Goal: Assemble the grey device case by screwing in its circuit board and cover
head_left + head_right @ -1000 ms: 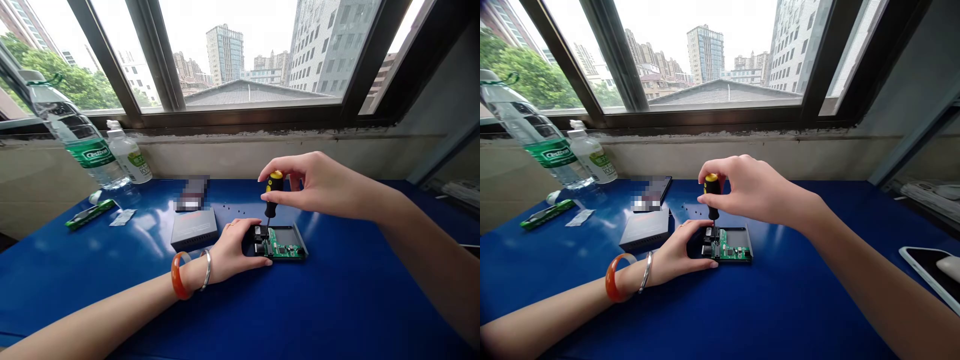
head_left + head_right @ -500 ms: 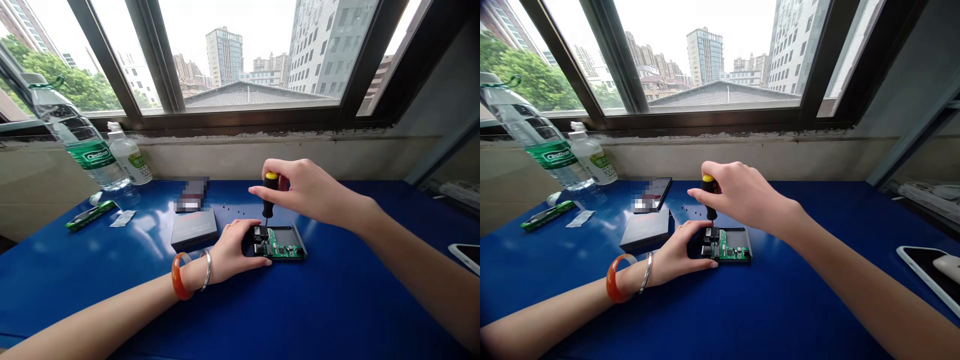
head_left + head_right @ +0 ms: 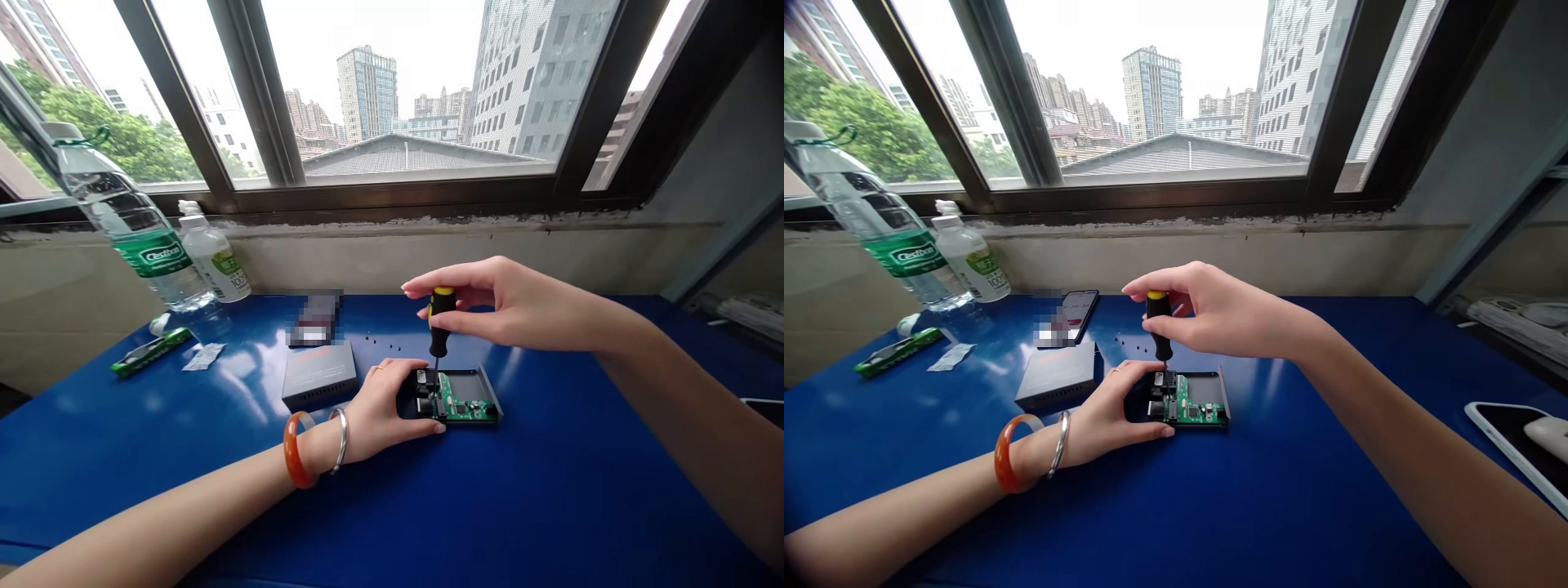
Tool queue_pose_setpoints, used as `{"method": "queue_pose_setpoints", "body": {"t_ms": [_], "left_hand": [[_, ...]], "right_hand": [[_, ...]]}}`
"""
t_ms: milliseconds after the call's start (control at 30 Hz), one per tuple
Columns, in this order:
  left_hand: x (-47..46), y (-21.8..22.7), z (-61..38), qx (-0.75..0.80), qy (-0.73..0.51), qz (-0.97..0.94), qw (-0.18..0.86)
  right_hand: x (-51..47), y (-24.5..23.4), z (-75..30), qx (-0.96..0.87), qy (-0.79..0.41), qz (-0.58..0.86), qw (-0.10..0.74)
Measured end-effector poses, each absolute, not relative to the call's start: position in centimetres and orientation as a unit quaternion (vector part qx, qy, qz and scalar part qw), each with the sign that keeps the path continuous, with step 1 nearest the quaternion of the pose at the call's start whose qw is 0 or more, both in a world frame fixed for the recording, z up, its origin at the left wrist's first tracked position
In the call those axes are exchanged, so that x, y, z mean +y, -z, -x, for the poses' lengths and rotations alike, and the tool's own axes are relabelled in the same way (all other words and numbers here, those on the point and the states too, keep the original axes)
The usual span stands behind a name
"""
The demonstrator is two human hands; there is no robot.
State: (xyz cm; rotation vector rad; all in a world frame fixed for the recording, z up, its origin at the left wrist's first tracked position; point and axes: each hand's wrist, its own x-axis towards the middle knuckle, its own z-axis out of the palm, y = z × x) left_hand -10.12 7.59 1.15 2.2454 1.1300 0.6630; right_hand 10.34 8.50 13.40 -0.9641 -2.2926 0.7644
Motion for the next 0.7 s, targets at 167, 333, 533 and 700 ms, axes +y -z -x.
{"method": "queue_pose_setpoints", "body": {"t_ms": [167, 333, 533, 700], "left_hand": [[7.5, -1.2, 10.1, 0.419, -0.241, -0.834, 0.266], [7.5, -1.2, 10.1, 0.416, -0.249, -0.833, 0.266], [7.5, -1.3, 10.1, 0.417, -0.240, -0.835, 0.267], [7.5, -1.3, 10.1, 0.418, -0.243, -0.835, 0.265]], "right_hand": [[8.4, -13.0, -9.8, -0.856, -0.143, 0.428, 0.252], [8.1, -13.1, -9.5, -0.873, -0.072, 0.437, 0.203], [8.6, -13.4, -10.7, -0.874, -0.278, 0.338, 0.212], [9.1, -12.5, -9.9, -0.874, -0.213, 0.334, 0.282]]}}
